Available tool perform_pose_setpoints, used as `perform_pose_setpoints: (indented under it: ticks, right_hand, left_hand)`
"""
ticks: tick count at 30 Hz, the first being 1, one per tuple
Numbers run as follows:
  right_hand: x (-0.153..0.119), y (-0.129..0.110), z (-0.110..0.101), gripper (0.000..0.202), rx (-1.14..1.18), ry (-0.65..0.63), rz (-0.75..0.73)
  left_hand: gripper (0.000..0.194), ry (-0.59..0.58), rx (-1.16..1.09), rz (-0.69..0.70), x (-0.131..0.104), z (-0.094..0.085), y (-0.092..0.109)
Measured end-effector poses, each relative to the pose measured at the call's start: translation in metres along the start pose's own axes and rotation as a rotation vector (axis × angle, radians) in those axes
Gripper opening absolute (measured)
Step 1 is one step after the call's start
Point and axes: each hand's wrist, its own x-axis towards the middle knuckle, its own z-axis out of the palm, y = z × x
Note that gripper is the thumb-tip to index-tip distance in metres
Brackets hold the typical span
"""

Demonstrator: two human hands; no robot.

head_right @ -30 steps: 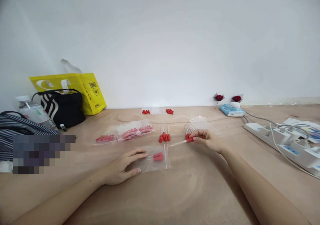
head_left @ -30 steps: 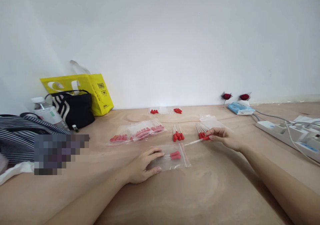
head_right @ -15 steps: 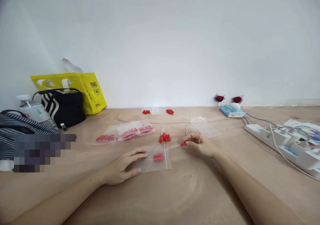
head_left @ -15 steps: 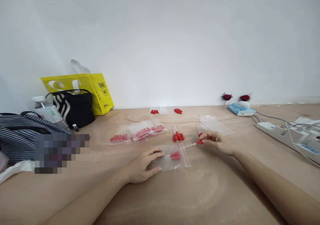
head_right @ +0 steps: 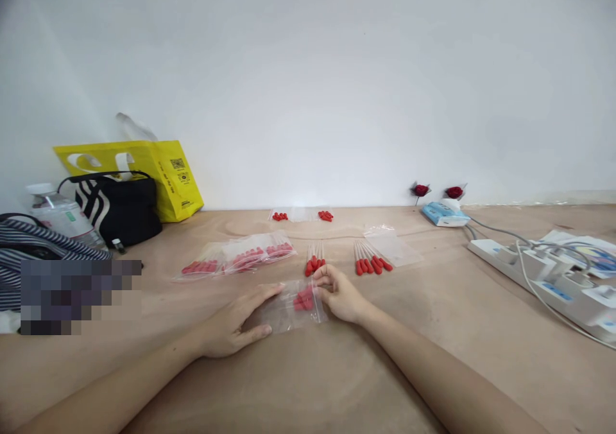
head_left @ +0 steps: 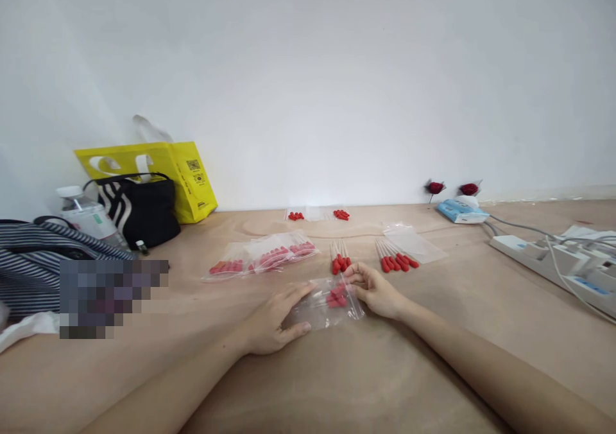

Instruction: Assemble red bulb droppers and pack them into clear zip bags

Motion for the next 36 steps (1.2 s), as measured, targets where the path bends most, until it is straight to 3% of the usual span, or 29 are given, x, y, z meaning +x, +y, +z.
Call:
perform_pose_setpoints:
  ticks: [5, 9, 11, 18, 22, 27, 36]
  right_hand:
    - [0.004, 0.005, 0.005, 0.033, -0.102, 0.149, 0.030]
    - [0.002, 0.001, 0.005, 0.026, -0.169, 0.059, 0.128]
    - [0.001, -0.002, 0.002, 0.021, -0.218, 0.054, 0.106]
    - [0.016, -0.003, -0.024, 0.021, -0.727, 0.383, -0.123]
    - [0.027, -0.001, -0.026, 0.029, -0.796, 0.321, -0.169]
    - [0.030, 0.001, -0.023, 0.024, -0.866, 0.263, -0.192]
    - [0.009, 0.000, -0.044, 0.026, -0.962, 0.412, -0.164]
  left_hand:
    - [0.055, 0.024, 0.015, 0.014, 0.003, 0.000, 0.003]
    - [0.053, 0.024, 0.012, 0.016, 0.002, 0.000, 0.004]
    - [0.052, 0.017, 0.012, 0.020, 0.002, 0.000, 0.003]
    - [0.044, -0.004, 0.012, 0.036, 0.003, -0.001, 0.003]
    - [0.044, -0.004, 0.010, 0.038, 0.003, -0.001, 0.003]
    - [0.043, 0.006, -0.005, 0.049, 0.002, 0.000, 0.001]
    - [0.045, -0.013, -0.010, 0.030, 0.002, 0.000, -0.002]
